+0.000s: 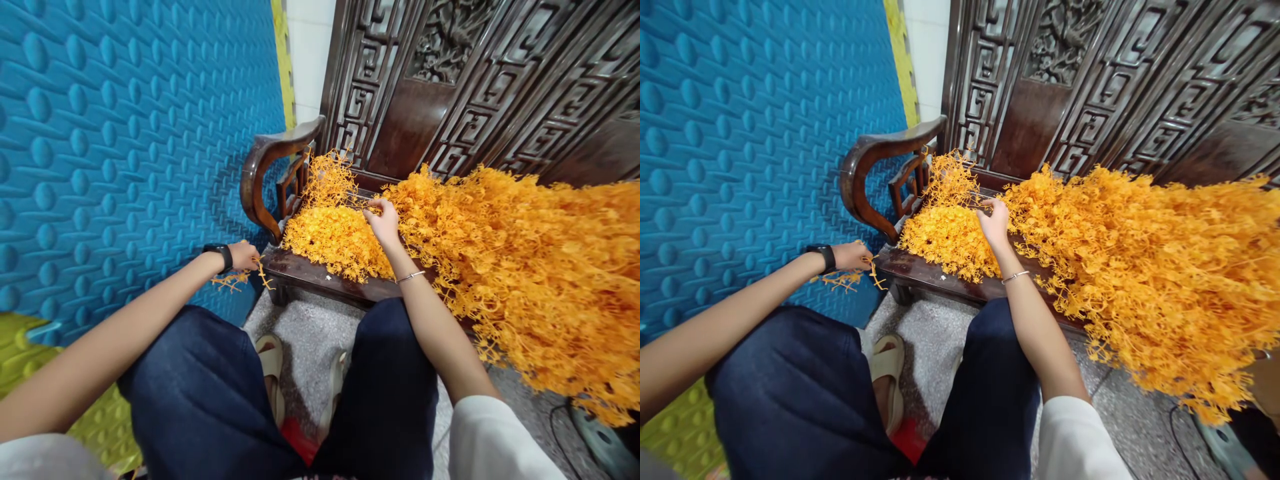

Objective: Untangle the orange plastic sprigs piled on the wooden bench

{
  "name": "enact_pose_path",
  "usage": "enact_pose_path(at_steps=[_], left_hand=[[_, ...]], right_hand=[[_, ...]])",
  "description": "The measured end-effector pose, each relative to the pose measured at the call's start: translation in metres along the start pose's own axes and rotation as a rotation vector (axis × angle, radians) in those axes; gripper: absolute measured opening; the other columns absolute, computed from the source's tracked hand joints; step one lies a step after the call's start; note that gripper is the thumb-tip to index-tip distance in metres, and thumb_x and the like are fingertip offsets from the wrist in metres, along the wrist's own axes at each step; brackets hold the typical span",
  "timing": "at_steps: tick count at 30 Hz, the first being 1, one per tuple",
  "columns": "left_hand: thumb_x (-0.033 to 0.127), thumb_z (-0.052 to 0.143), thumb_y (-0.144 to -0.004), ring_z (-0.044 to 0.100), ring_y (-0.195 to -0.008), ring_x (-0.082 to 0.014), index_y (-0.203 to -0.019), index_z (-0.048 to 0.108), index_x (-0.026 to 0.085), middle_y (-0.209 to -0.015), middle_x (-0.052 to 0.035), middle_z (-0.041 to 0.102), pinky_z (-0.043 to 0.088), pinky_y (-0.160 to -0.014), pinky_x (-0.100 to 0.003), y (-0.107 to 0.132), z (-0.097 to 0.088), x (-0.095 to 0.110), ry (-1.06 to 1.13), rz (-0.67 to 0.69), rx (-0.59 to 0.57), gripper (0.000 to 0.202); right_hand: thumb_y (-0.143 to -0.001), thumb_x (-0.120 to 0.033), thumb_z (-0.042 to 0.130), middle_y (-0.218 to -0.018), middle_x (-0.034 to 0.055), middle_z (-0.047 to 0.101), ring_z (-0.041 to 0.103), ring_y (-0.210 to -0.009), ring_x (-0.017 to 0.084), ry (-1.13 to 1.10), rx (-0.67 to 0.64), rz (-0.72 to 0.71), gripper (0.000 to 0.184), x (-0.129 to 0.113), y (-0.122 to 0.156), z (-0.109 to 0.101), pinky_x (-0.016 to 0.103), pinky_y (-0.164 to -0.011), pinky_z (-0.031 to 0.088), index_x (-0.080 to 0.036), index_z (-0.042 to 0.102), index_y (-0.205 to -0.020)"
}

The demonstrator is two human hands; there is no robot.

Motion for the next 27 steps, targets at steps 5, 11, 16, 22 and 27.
enact_pose_path(at_steps=[5, 11, 16, 22, 27], left_hand=[[0.037, 0.053, -0.075, 0.061, -0.062, -0.0156, -0.084, 0.068, 0.015, -0.065, -0.0031, 0.066, 0.049, -0.064, -0.026, 0.026, -0.015, 0.041, 0.663, 0.367, -0.092, 0.028], [0.042, 0.061, -0.077, 0.063, -0.062, -0.0153, -0.098, 0.067, 0.013, -0.075, -0.0072, 0.069, 0.052, -0.063, -0.029, 0.058, -0.054, 0.081, 1.152, 0.492, 0.116, 0.037], [0.051, 0.050, -0.085, 0.067, -0.072, -0.0177, -0.108, 0.064, 0.013, -0.088, -0.0107, 0.070, 0.053, -0.062, -0.028, 0.066, -0.071, 0.091, 1.302, 0.573, 0.332, 0.047], [0.053, 0.035, -0.091, 0.070, -0.080, -0.0210, -0.125, 0.050, 0.014, -0.097, -0.0136, 0.071, 0.056, -0.070, -0.033, 0.060, -0.071, 0.070, 1.440, 0.482, 0.426, 0.055], [0.057, 0.027, -0.091, 0.069, -0.084, -0.0211, -0.130, 0.047, 0.017, -0.103, -0.0132, 0.069, 0.056, -0.076, -0.037, 0.062, -0.075, 0.063, 1.522, 0.424, 0.456, 0.059]], right_hand=[[-0.068, -0.023, 0.060, -0.088, 0.0041, 0.065, 0.059, -0.088, 0.020, -0.247, -0.162, -0.106, 0.009, -0.049, 0.022, 0.013, 0.037, -0.081, 0.047, -0.019, 0.061, -0.076], [-0.075, -0.043, 0.063, -0.074, 0.0019, 0.067, 0.063, -0.072, 0.014, -0.603, -0.692, -0.006, 0.024, -0.101, 0.067, 0.042, 0.031, -0.072, 0.049, -0.019, 0.063, -0.079], [-0.077, -0.053, 0.060, -0.068, 0.0003, 0.062, 0.058, -0.065, 0.012, -0.510, -0.755, -0.127, 0.035, -0.121, 0.092, 0.044, 0.029, -0.065, 0.047, -0.019, 0.060, -0.072], [-0.074, -0.042, 0.067, -0.103, 0.0046, 0.059, 0.056, -0.097, 0.019, -0.383, -0.503, -0.407, 0.036, -0.135, 0.098, 0.026, 0.036, -0.082, 0.046, -0.024, 0.056, -0.103], [-0.082, -0.022, 0.054, -0.106, 0.0050, 0.056, 0.052, -0.102, 0.023, -0.185, -0.342, -0.906, 0.031, -0.160, 0.117, 0.008, 0.045, -0.087, 0.042, -0.029, 0.053, -0.112]])
Point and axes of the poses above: each hand's wrist, its own y-axis away from the middle knuckle, its own z-axis out of the palm, x = y × z, the point moved 7 cm from there along -y, towards the middle knuckle
